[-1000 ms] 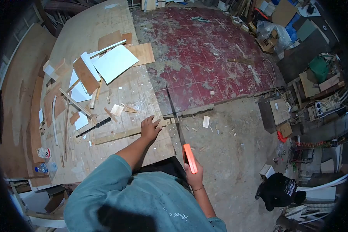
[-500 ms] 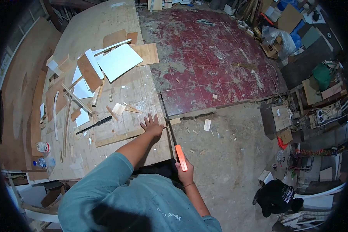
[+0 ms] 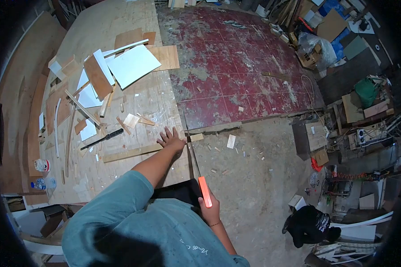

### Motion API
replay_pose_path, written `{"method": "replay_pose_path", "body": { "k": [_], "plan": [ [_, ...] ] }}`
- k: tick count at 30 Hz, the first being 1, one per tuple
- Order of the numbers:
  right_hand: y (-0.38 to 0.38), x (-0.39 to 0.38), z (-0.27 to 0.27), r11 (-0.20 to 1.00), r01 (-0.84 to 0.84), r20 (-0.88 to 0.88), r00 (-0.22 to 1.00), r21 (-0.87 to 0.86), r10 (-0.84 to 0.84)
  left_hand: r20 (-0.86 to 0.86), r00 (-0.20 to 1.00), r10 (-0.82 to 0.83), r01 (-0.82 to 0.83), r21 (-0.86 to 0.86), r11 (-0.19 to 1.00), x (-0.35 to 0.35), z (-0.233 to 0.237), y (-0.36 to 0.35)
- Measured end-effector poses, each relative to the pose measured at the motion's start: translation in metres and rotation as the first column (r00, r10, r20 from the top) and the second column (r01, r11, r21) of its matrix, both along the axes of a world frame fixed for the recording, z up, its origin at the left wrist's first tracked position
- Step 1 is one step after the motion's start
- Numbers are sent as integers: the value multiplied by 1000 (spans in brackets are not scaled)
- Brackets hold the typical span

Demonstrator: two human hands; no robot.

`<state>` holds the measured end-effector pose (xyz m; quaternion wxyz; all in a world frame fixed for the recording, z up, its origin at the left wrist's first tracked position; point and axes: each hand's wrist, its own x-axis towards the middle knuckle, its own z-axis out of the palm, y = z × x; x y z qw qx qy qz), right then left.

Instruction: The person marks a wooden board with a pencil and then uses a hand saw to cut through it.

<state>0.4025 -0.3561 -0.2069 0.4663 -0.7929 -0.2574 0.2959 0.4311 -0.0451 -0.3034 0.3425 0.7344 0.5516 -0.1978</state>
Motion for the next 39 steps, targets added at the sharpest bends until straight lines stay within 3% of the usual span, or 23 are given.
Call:
{"method": "replay_pose_path", "body": {
  "k": [9,14,18,21,23,25,29,34,39],
  "plan": [
    [48,11,65,1000,-17,-1,1000,-23,17,23,1000,6,-5,-31,999,-4,-4,4],
    [76,30,69,992,-20,-22,1000,-127,18,26,999,-35,36,-45,998,-4,-11,6],
    [84,44,76,994,-8,-69,998,-109,0,34,999,-7,8,-40,999,-4,-2,4],
    [63,32,61,981,-15,-125,992,-194,-9,32,999,-2,3,-26,1000,-3,0,2],
    [32,20,23,980,-20,-138,990,-199,-8,27,1000,11,-11,-30,999,-3,2,4],
    [-6,8,-29,997,-53,-34,998,-65,50,21,1000,14,-13,-36,999,-3,3,4],
    [-17,-2,-53,998,-65,21,998,0,65,36,999,40,-39,-26,999,-2,5,5],
    [36,2,41,1000,6,-44,999,-20,-7,30,998,52,-52,-14,999,-2,3,1],
    [51,9,53,1000,-7,-27,1000,-11,6,19,999,47,-47,-12,999,0,4,2]
  ]
}}
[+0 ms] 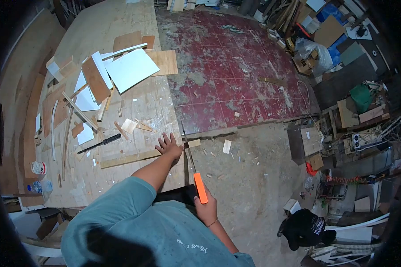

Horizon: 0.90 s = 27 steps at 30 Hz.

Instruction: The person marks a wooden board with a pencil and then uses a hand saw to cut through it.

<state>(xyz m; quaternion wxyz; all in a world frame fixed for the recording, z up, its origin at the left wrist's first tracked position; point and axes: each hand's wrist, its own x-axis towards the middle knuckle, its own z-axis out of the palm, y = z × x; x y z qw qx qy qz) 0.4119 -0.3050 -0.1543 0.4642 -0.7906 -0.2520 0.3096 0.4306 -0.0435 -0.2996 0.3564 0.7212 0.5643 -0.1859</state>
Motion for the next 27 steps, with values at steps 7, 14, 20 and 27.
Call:
{"method": "replay_pose_path", "body": {
  "k": [7,14,20,27],
  "plan": [
    [-2,13,7,999,-12,-32,999,-31,11,-7,998,-58,58,-1,998,-1,-12,2],
    [13,40,60,978,-26,-185,983,-206,-13,-25,997,-69,69,-28,997,2,-12,4],
    [13,25,79,982,-49,-149,989,-181,22,-26,997,-71,71,-28,997,1,-8,5],
    [-18,10,111,965,-5,-170,985,-262,-41,-22,998,-63,62,-50,997,3,-8,7]
  ]
}}
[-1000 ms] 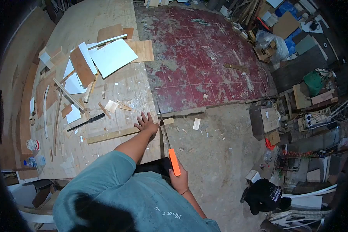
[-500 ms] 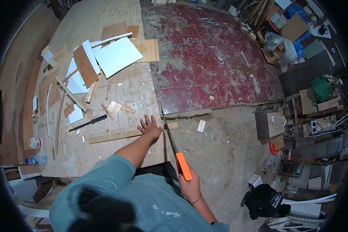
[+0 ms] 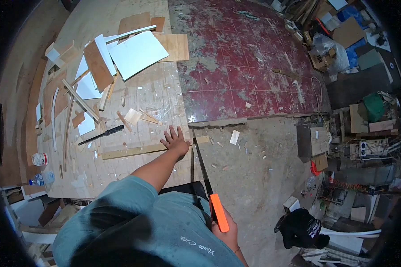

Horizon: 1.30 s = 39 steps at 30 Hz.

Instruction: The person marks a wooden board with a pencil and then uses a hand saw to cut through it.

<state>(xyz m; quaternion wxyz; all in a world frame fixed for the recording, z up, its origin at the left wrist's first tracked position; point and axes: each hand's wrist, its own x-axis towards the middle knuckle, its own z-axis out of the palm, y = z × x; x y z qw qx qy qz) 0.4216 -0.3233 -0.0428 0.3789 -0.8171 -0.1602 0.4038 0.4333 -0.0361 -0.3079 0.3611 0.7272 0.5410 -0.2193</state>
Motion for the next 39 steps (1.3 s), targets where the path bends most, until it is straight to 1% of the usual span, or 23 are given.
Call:
{"method": "replay_pose_path", "body": {
  "k": [2,4,6,8,10,13,15,17,18,19,20,21,22,23,25,27,29,32,33,35,36,37,39],
  "plan": [
    [-3,-3,-1,1000,17,-3,1000,-13,-17,-11,1000,0,0,-11,1000,1,-6,0],
    [1,-2,-14,999,-21,46,999,39,19,-26,999,-19,18,-18,1000,2,-8,-1],
    [29,11,-69,989,-102,146,985,105,86,-47,998,-38,37,-18,999,0,-8,3],
    [85,37,-118,984,-128,145,983,125,109,-15,1000,-3,3,-26,1000,1,-4,2],
    [117,50,-128,977,-156,175,976,148,129,-14,1000,24,-24,-29,999,3,-5,2],
    [98,56,-132,973,-196,177,969,121,173,13,999,41,-41,-17,999,2,-4,-1],
    [71,47,-162,968,-203,169,970,149,177,12,998,64,-64,7,998,1,-1,-2],
    [35,27,-211,950,-188,287,951,249,112,10,998,67,-67,15,998,1,0,-3],
    [28,19,-218,936,-224,331,935,271,127,15,997,69,-70,24,997,0,0,-4],
    [20,13,-223,937,-222,330,935,268,127,21,997,74,-75,35,997,0,1,-5],
    [17,9,-231,949,-169,302,949,265,85,21,997,75,-75,27,997,0,3,-4],
    [20,8,-229,958,-117,276,960,263,42,24,997,76,-77,34,996,0,4,-3],
    [32,12,-206,964,-146,315,946,221,72,23,997,70,-70,45,996,0,3,-3],
    [37,12,-183,964,-147,315,946,221,73,19,998,62,-63,54,997,-1,2,-5],
    [42,11,-140,979,-69,210,977,191,28,19,998,61,-63,59,996,-1,1,-4],
    [24,2,-109,976,-93,219,975,197,49,27,997,69,-70,54,996,0,-1,-7],
    [6,-5,-83,987,-24,120,993,157,5,33,997,72,-74,60,995,-1,-2,-7],
    [-6,-15,-30,992,-30,67,998,122,22,12,999,49,-50,42,998,-1,3,-4],
    [-12,-15,-20,993,-34,66,997,113,27,11,999,53,-53,33,998,-2,2,-5],
    [-18,-12,-6,1000,-9,11,1000,-6,9,10,999,37,-37,29,999,-2,-1,-3],
    [-15,-11,-1,998,48,-10,999,-37,-49,6,999,43,-43,19,999,-2,-2,-2],
    [-10,-7,-3,998,43,-17,999,-48,-44,24,999,36,-36,31,999,-2,-4,-2],
    [13,11,-24,995,-73,168,982,-69,84,33,999,30,-32,43,999,-3,-5,-3]
  ]
}}
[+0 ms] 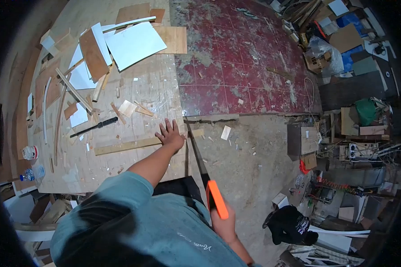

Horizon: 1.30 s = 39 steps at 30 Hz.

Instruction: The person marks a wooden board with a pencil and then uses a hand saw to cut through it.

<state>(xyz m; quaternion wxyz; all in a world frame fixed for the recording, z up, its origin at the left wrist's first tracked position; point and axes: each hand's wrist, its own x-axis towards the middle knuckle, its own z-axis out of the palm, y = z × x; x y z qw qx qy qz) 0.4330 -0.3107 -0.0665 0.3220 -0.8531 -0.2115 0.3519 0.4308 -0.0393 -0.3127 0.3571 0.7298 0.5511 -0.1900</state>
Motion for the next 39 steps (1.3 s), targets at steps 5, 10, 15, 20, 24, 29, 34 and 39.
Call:
{"method": "replay_pose_path", "body": {
  "k": [5,10,15,20,24,29,34,39],
  "plan": [
    [139,76,-113,999,-4,-125,992,42,10,-13,1000,6,-6,-34,999,7,-1,15],
    [40,58,-168,996,-59,-91,994,70,65,3,1000,29,-29,-31,999,3,0,1],
    [20,-3,-220,933,-78,149,988,351,27,29,999,44,-44,15,999,2,3,0],
    [45,12,-119,991,85,-129,989,102,-72,-10,1000,15,-15,41,999,2,3,-3],
    [20,-10,-55,979,18,-63,998,201,-5,-6,1000,13,-13,14,1000,2,8,-2],
    [-21,-14,34,998,54,-112,992,-8,-55,16,1000,8,-8,16,1000,-1,4,-3],
    [28,33,7,998,17,-221,975,-59,-30,12,1000,14,-14,5,1000,1,-7,12],
    [90,37,-130,997,-71,15,997,13,70,36,999,-23,23,-1,1000,-12,-6,-27]
  ]
}}
